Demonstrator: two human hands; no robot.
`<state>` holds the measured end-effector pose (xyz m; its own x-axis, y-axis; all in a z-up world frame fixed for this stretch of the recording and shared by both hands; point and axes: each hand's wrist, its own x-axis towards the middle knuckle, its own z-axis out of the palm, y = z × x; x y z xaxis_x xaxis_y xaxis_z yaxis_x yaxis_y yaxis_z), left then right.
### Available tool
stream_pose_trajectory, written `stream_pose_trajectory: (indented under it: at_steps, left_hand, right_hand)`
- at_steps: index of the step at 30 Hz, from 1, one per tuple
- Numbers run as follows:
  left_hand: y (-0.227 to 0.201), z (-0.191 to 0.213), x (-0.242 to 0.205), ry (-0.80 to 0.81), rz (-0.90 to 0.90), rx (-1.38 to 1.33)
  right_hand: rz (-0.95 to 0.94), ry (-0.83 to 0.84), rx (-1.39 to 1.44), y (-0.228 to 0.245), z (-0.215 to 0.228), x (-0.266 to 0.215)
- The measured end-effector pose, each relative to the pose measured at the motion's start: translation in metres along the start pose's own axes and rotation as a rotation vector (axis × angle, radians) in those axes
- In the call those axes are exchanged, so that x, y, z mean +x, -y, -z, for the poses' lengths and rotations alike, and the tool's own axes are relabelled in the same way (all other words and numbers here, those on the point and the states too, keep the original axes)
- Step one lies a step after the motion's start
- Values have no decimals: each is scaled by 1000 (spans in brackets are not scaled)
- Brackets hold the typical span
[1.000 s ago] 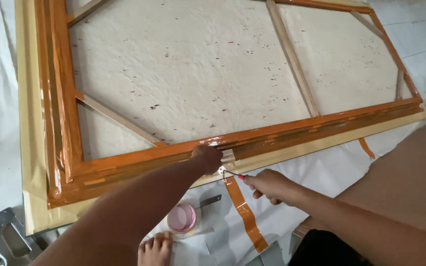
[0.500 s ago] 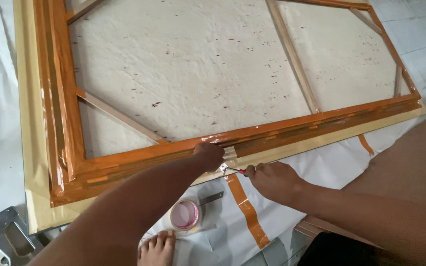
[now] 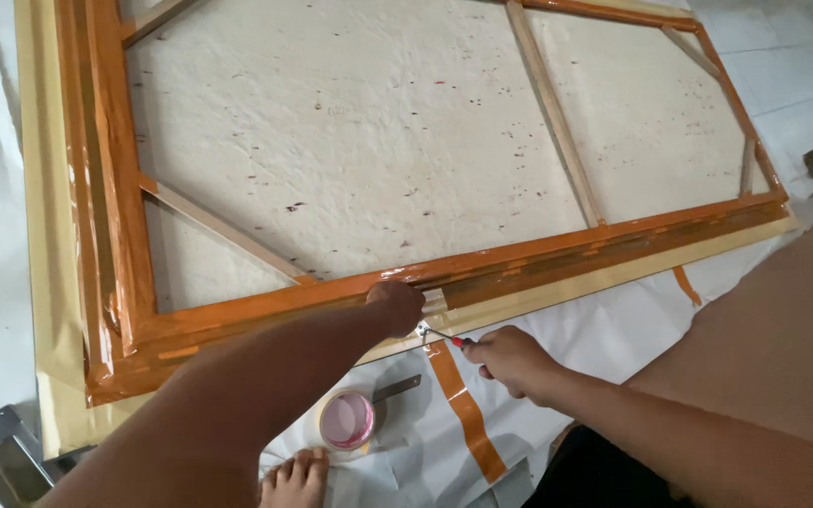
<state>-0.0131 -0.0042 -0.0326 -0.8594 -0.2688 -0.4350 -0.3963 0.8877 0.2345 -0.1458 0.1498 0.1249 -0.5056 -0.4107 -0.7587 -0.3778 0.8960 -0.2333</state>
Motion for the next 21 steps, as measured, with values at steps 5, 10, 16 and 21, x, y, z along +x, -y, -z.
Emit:
stream_pose_trajectory:
  at_steps: [5,10,16,21]
  left_hand:
    - [-8,3,-9,-19,20,-30]
    - [-5,-18,2,-38,39,34]
    - [-2,-23,17,-44,83,-166]
    - [-5,-31,30,17,47,-24]
  right_hand:
    - [104,61,-256,13,19,10]
    - [579,28,-908,45,29,-37]
    - [1103,-234,-1719,17,14,-14]
    - [1076,-139,-1582,29,8,-8]
